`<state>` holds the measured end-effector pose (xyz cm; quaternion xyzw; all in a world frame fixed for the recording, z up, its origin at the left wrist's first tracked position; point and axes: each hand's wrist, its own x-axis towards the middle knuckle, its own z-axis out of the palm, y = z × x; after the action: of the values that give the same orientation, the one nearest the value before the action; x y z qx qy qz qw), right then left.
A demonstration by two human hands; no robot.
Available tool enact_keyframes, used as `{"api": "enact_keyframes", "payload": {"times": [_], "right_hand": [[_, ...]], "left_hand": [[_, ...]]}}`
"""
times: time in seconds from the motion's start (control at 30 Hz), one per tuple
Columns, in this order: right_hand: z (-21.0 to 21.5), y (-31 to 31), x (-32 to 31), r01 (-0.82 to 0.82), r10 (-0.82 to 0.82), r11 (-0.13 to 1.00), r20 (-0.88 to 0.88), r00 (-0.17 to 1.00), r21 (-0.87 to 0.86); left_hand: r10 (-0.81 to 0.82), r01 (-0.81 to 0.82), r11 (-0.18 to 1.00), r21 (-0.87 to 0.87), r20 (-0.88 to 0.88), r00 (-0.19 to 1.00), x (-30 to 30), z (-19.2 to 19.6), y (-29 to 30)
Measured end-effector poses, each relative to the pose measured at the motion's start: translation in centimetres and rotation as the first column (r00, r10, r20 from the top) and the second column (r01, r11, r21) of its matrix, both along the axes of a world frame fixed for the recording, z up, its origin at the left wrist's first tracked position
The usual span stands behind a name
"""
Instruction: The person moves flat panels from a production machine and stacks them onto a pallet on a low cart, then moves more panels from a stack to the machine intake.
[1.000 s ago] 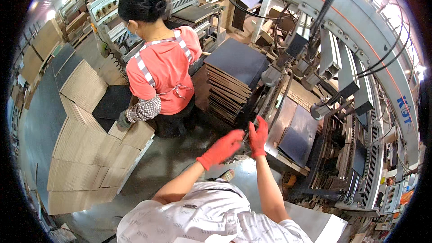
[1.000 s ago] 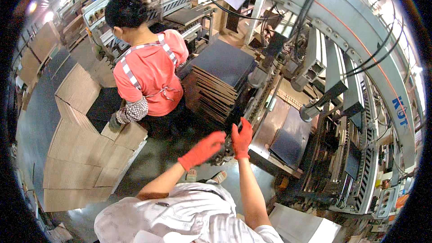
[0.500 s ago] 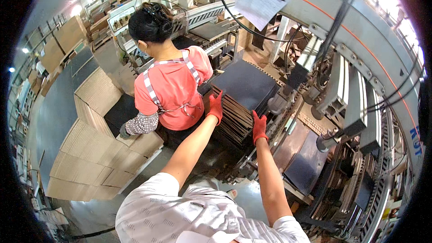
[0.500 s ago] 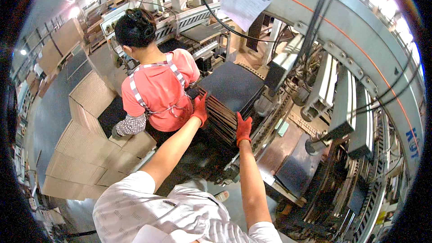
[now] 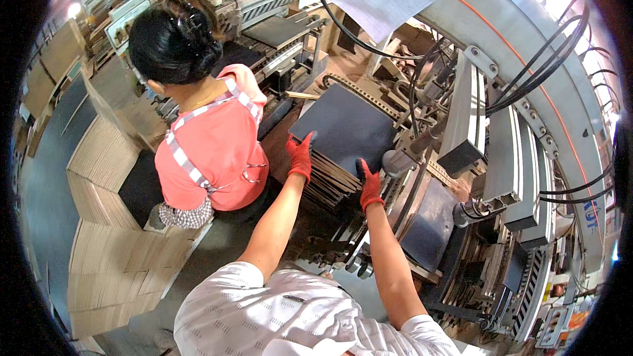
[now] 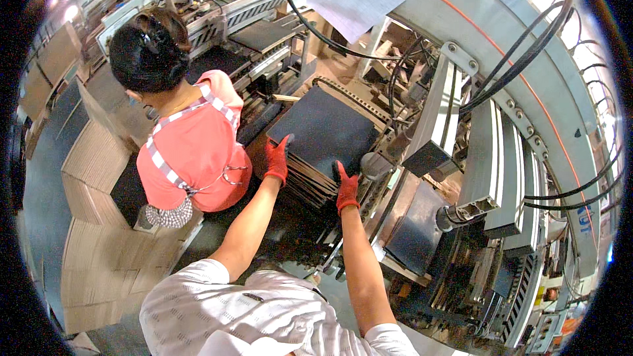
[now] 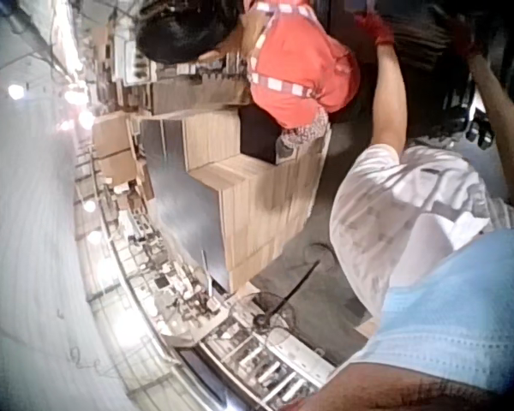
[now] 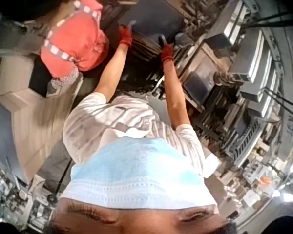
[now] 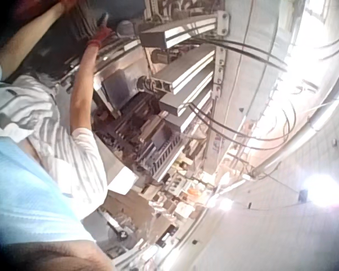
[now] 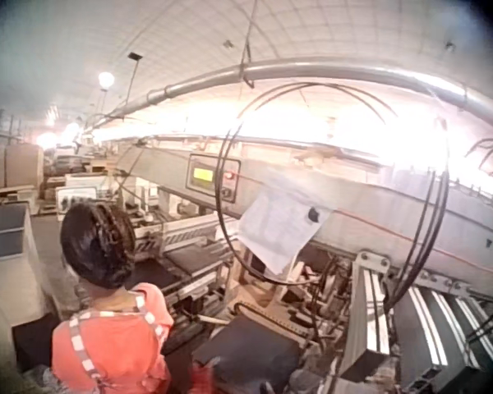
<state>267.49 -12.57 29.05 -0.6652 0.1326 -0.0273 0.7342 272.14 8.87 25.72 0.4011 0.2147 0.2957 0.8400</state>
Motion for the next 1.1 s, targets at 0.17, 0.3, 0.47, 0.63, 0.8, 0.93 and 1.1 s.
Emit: {"api": "enact_keyframes", "payload": {"times": [0.17,0.3,0.47,0.63,0.8,0.93,1.1], "right_hand": [[0.0,0.5,-0.8,0.057,-0.047,0.964,-0.045,0.998,0.260],[-3.1,-0.4,-0.1,0.029,-0.034,0.957,0.012,0.999,0.288],[-5.2,-1.2,-0.9,0.132,-0.125,0.971,-0.049,0.991,0.202],[-2.9,-1.7,-3.5,0.015,-0.003,0.983,-0.067,0.998,0.183],[0.3,-2.4,-6.8,-0.266,0.330,0.889,-0.117,0.937,0.373],[-4.1,-6.9,-5.3,-0.270,0.326,0.881,-0.084,0.942,0.389],[-0.9,-5.3,-5.8,-0.338,0.363,0.899,-0.041,0.931,0.280]], "left_hand": [[-0.057,0.066,0.990,0.123,-0.079,0.995,-0.8,0.3,0.7],[-0.077,0.074,0.992,0.103,0.027,0.997,-1.9,-0.1,0.9],[-0.028,0.044,0.994,0.100,-0.159,0.987,-3.8,1.8,-0.4],[-0.034,0.034,0.999,0.014,-0.051,0.998,-6.5,1.3,-0.7],[0.100,-0.084,0.989,0.122,-0.133,0.986,-10.5,-0.2,-0.6],[-0.125,0.124,0.992,-0.021,-0.066,0.990,-12.7,-0.5,0.1],[-0.248,0.250,0.965,-0.075,0.036,0.968,-12.0,-3.5,4.8]]}}
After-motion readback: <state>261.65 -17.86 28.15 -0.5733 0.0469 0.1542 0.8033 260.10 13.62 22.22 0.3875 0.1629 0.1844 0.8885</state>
